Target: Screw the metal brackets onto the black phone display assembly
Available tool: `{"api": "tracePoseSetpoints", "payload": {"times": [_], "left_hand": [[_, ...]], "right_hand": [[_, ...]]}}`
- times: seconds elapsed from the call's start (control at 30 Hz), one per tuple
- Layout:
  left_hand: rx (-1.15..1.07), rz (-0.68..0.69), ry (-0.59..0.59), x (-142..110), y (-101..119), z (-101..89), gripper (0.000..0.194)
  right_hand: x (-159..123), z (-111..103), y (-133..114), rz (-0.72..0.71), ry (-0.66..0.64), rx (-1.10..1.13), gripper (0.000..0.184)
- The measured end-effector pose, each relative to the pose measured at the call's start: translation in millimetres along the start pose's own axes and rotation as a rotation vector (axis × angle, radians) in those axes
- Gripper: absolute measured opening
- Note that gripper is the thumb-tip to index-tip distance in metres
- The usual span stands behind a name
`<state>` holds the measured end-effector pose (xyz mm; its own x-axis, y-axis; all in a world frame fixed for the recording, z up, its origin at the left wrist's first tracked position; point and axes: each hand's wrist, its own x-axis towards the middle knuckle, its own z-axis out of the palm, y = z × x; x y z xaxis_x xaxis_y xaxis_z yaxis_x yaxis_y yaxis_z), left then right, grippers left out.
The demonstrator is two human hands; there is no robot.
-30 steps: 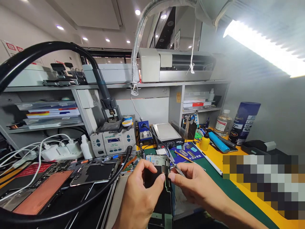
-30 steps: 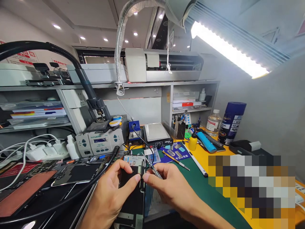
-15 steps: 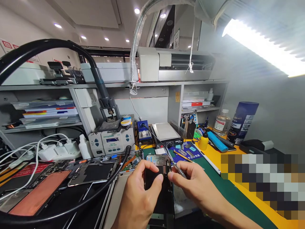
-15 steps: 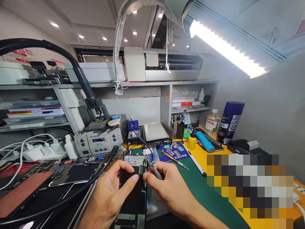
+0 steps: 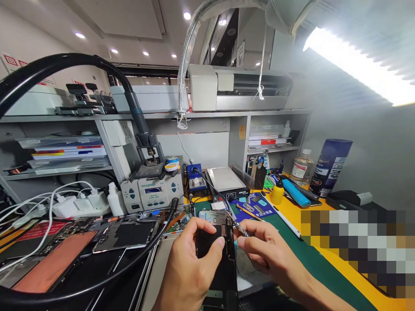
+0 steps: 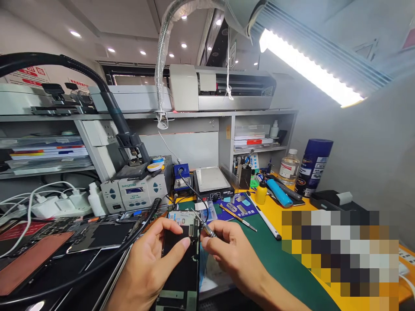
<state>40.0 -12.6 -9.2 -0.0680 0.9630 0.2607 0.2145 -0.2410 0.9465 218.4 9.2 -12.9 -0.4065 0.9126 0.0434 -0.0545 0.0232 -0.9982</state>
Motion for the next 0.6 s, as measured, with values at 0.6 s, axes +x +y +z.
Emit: {"api": "tracePoseSetpoints", "payload": {"times": [0.6], "left_hand": [[-0.042,-0.007,0.022,-5.4,6.6,-1.9,0.012]], "right_hand": [[3.2,3.2,2.5,-0.038,0.084,-0.249,0.028]]}}
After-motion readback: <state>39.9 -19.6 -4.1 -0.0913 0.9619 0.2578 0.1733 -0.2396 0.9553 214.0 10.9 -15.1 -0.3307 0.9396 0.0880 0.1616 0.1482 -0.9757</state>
